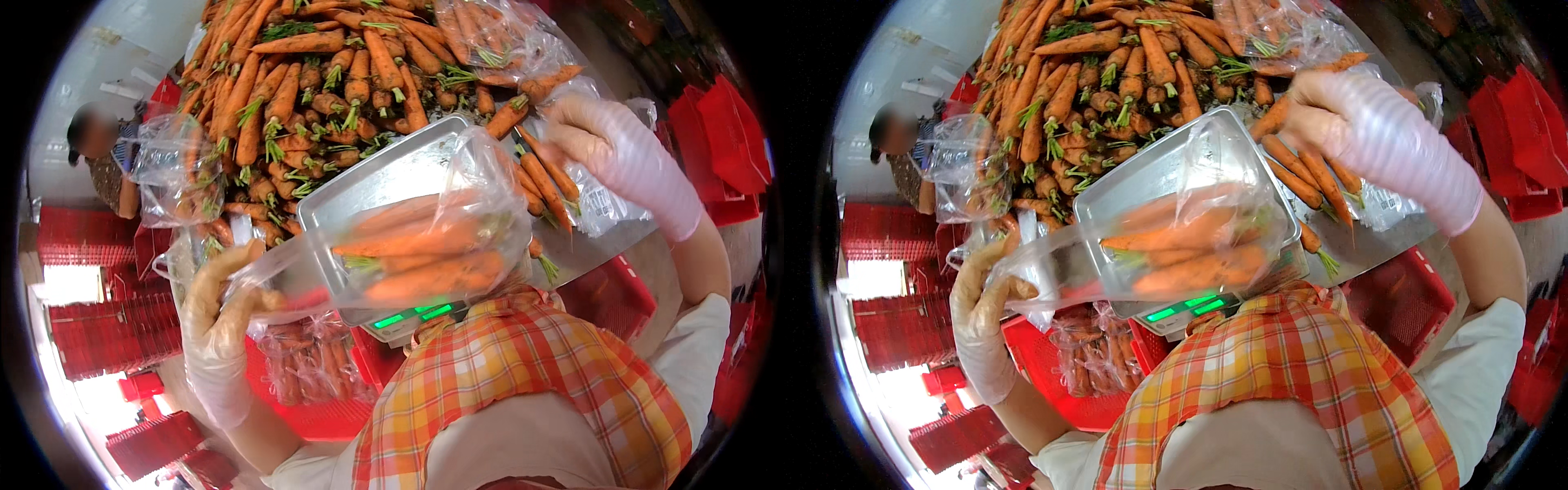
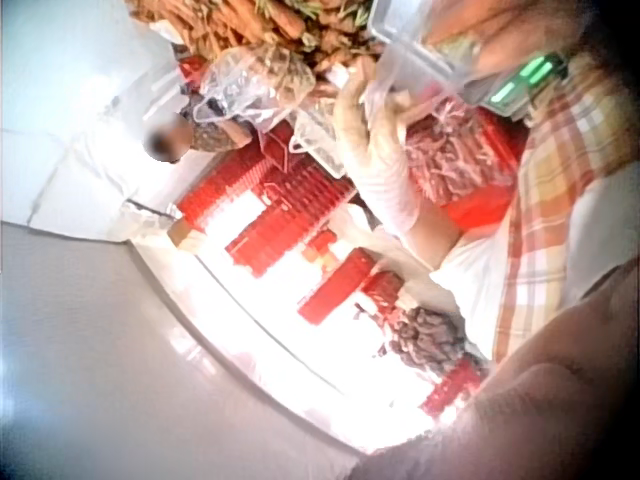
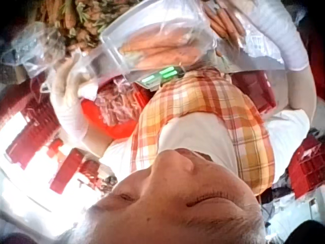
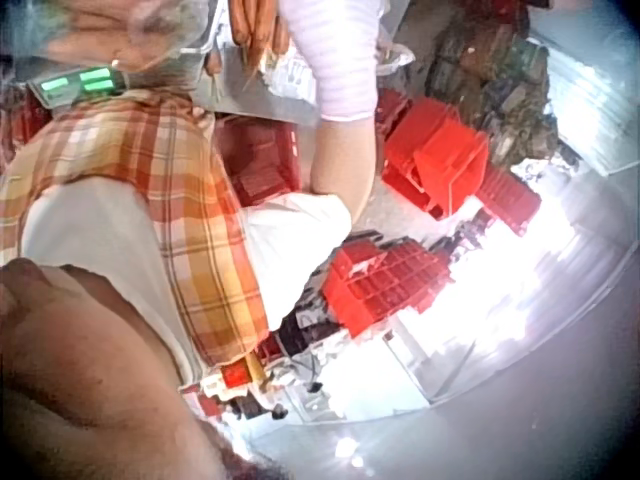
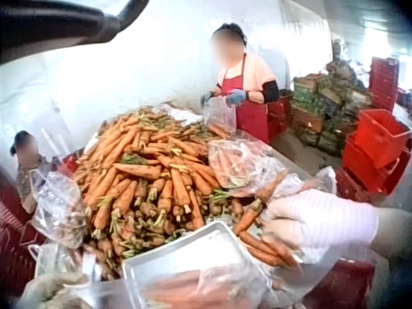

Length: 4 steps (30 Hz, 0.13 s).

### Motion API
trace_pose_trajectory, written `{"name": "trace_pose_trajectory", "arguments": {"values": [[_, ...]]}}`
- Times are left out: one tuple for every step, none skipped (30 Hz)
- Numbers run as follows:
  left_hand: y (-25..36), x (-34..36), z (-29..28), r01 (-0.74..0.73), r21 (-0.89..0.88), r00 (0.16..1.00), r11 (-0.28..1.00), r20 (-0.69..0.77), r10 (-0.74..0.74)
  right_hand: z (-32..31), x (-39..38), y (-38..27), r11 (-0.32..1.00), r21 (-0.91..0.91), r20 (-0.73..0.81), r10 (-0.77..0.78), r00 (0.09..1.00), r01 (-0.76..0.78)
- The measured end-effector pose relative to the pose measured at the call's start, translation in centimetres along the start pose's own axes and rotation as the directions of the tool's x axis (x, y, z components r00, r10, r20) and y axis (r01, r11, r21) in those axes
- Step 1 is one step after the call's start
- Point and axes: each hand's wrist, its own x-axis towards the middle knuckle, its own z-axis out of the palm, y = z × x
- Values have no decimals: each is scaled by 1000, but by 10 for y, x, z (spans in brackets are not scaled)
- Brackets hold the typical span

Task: The person selects loose carrots from a large pile, places them into clear plastic bags, and weighs the bags on a digital scale. After weighing, the person places the filled bags into a red crate. The process is repeated continuously throughout the video.

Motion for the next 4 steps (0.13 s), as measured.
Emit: {"name": "trace_pose_trajectory", "arguments": {"values": [[16, 1, 12, 46, -89, 998, 995, 47, -42, 9, -6, -16, 987, 68, -115, -139, 984, 147], [24, -1, 21, -2, -311, 992, 951, 119, 41, 16, -8, -32, 947, 123, -230, -265, 936, 298], [28, -3, 27, 17, -330, 992, 944, 121, 25, 21, -5, -48, 871, -85, -236, -489, 840, 483], [33, -2, 30, 25, -356, 991, 934, 132, 23, 31, -6, -69, 842, -145, -260, -539, 801, 520]]}}
